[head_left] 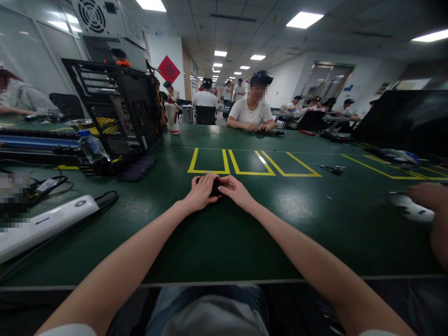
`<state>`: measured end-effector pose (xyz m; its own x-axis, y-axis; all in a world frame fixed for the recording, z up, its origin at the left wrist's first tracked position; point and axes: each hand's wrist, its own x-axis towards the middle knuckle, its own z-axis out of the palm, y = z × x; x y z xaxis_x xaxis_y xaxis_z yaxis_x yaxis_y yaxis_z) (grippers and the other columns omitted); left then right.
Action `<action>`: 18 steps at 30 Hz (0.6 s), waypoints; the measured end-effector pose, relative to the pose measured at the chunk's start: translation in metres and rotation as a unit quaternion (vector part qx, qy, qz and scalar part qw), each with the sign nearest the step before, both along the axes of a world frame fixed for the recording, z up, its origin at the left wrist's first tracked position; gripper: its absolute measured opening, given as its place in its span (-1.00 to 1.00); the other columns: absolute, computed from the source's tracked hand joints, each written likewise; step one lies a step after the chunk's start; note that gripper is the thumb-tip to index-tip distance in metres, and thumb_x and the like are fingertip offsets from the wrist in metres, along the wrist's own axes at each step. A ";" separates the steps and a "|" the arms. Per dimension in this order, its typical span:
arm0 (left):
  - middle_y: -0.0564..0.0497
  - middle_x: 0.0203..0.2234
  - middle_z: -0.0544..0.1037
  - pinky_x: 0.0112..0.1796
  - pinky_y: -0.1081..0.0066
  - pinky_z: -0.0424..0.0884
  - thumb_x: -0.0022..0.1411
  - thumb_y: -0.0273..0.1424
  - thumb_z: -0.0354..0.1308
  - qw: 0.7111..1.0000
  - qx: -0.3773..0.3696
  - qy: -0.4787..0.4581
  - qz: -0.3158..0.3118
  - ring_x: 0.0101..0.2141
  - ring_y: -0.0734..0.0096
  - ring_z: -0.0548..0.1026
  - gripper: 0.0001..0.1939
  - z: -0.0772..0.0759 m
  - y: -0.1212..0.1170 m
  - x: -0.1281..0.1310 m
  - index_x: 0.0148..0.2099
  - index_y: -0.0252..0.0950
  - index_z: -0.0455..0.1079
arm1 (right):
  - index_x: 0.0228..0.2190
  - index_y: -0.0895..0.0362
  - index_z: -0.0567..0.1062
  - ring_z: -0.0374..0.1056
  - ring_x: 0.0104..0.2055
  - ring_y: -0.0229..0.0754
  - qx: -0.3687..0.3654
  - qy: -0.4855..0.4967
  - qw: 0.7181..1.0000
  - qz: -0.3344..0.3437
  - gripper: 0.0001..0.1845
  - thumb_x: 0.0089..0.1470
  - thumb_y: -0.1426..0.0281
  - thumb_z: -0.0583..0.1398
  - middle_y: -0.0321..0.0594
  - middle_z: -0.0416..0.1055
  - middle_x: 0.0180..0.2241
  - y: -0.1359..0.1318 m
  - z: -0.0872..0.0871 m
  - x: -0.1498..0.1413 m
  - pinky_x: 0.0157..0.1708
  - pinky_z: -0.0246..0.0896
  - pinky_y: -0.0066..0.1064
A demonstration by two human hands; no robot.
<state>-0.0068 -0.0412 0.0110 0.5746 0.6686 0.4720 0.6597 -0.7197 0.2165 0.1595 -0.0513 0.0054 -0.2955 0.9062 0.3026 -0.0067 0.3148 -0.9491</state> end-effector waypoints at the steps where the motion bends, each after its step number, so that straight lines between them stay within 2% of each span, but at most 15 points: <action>1: -0.14 -0.04 0.26 -0.02 0.09 0.00 0.06 -0.28 0.08 1.000 -0.001 0.000 0.004 -0.02 0.13 0.22 -0.48 0.000 0.001 0.000 0.04 -0.26 -0.01 | -0.29 0.09 0.33 0.29 -0.11 -0.22 0.001 0.008 1.000 0.006 -0.69 -0.17 0.39 0.24 -0.26 0.32 -0.22 -0.001 0.000 0.000 -0.05 0.18 -0.27; 4: -0.13 -0.05 0.26 -0.03 0.10 0.02 0.05 -0.26 0.09 1.000 -0.007 0.002 0.011 -0.02 0.14 0.23 -0.45 -0.001 0.002 0.001 0.04 -0.26 -0.02 | -0.32 0.08 0.33 0.32 -0.17 -0.24 -0.002 0.019 1.000 0.002 -0.71 -0.17 0.37 0.23 -0.28 0.32 -0.22 -0.003 0.001 -0.001 -0.10 0.21 -0.27; 8: -0.12 -0.06 0.26 -0.04 0.11 0.03 0.05 -0.25 0.09 1.000 -0.003 0.003 0.012 -0.03 0.15 0.24 -0.44 -0.001 0.003 0.001 0.05 -0.26 -0.02 | -0.38 0.10 0.36 0.32 -0.25 -0.25 -0.019 0.011 0.999 -0.039 -0.77 -0.16 0.31 0.22 -0.29 0.35 -0.31 -0.001 0.003 -0.004 -0.16 0.24 -0.27; 12: -0.11 -0.06 0.26 -0.05 0.10 0.03 0.04 -0.26 0.09 1.000 -0.009 -0.001 0.013 -0.04 0.14 0.25 -0.46 -0.001 0.003 0.001 0.04 -0.25 -0.01 | -0.28 0.09 0.34 0.30 -0.21 -0.23 -0.043 -0.003 0.997 -0.063 -0.67 -0.16 0.31 0.22 -0.24 0.34 -0.25 0.002 0.001 -0.004 -0.16 0.23 -0.24; 15: -0.10 -0.06 0.26 -0.04 0.09 0.03 0.04 -0.25 0.09 1.000 -0.020 -0.004 0.007 -0.04 0.14 0.24 -0.46 -0.001 0.003 0.000 0.04 -0.24 -0.01 | -0.27 0.11 0.35 0.30 -0.18 -0.23 -0.032 -0.010 0.999 -0.031 -0.70 -0.12 0.31 0.20 -0.23 0.34 -0.23 0.002 -0.001 -0.001 -0.10 0.19 -0.23; 18: -0.10 -0.05 0.25 -0.04 0.07 0.03 0.03 -0.27 0.10 0.999 -0.039 -0.006 0.008 -0.04 0.13 0.25 -0.45 -0.001 0.005 0.000 0.04 -0.23 -0.01 | -0.28 0.09 0.32 0.28 -0.13 -0.24 -0.006 0.011 1.000 0.006 -0.67 -0.17 0.39 0.24 -0.27 0.32 -0.21 0.000 -0.002 0.001 -0.05 0.16 -0.27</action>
